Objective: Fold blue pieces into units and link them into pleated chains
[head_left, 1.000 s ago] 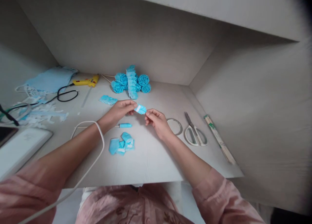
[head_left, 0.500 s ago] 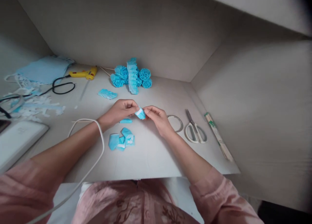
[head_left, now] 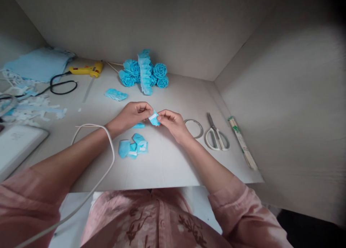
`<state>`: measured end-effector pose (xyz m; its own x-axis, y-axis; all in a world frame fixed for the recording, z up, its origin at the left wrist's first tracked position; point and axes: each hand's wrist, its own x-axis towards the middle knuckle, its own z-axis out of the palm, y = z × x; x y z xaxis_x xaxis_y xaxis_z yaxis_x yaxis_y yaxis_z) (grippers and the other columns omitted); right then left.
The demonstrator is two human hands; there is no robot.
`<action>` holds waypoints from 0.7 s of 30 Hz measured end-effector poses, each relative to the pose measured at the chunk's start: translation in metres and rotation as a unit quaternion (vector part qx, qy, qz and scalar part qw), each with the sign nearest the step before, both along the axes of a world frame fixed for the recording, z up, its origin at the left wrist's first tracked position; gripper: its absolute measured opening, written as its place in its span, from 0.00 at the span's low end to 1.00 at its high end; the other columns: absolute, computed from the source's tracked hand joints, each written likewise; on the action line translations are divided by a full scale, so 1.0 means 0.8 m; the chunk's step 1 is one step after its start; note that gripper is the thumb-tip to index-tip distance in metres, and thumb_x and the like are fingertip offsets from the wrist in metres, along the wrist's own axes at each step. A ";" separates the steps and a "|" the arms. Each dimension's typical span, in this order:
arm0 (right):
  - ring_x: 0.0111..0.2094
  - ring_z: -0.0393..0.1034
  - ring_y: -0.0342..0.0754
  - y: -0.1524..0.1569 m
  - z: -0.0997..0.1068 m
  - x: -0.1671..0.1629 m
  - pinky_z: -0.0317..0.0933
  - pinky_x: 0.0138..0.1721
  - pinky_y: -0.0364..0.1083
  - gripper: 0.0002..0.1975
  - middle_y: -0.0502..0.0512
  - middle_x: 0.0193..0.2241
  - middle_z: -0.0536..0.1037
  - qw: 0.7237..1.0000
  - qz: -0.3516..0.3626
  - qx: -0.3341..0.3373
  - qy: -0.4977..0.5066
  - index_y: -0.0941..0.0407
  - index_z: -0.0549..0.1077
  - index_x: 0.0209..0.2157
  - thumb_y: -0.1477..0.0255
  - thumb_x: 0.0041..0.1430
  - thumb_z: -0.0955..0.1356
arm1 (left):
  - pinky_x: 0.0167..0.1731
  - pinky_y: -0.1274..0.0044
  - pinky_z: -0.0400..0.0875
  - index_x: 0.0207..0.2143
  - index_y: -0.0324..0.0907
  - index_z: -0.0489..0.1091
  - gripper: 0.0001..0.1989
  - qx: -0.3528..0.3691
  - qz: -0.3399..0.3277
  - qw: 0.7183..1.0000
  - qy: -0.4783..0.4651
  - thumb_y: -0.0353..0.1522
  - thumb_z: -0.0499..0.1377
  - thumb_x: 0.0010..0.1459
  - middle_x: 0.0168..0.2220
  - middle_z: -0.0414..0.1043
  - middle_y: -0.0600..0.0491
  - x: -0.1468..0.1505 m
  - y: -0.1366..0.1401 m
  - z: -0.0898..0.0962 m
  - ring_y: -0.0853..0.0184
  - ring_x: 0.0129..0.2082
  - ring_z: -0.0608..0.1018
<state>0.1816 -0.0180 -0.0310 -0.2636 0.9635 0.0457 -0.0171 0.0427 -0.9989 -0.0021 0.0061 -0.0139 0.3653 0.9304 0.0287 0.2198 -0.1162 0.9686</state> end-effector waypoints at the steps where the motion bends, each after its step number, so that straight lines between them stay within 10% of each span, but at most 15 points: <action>1: 0.27 0.66 0.42 0.000 0.000 0.000 0.61 0.35 0.43 0.08 0.47 0.24 0.73 1.000 0.000 -0.003 -0.002 0.55 0.74 0.28 0.65 0.52 0.70 | 0.26 0.79 0.68 0.29 0.38 0.70 0.13 0.002 -0.003 1.000 0.008 0.40 0.60 0.51 0.25 0.71 0.54 0.000 0.000 0.000 0.70 0.25 0.73; 13: 0.31 0.70 0.43 0.007 -0.010 0.002 0.64 0.37 0.44 0.09 0.50 0.28 0.77 0.995 -0.090 0.050 -0.017 0.55 0.75 0.32 0.63 0.54 0.70 | 0.35 0.76 0.66 0.25 0.40 0.70 0.06 0.307 0.103 0.940 0.109 0.32 0.58 0.54 0.27 0.71 0.54 0.009 -0.011 0.009 0.69 0.31 0.72; 21: 0.32 0.71 0.43 0.003 -0.011 -0.001 0.65 0.38 0.45 0.10 0.50 0.29 0.77 0.995 -0.078 0.061 -0.014 0.55 0.75 0.33 0.62 0.55 0.70 | 0.40 0.73 0.65 0.28 0.43 0.74 0.06 0.327 0.102 0.923 0.173 0.33 0.58 0.56 0.29 0.72 0.53 0.013 -0.012 -0.002 0.65 0.34 0.72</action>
<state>0.1804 -0.0159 -0.0397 -0.1151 0.9806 0.1589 0.0279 0.1631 -0.9862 0.0081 -0.0036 -0.0159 0.2770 0.8060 0.5230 0.5855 -0.5732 0.5733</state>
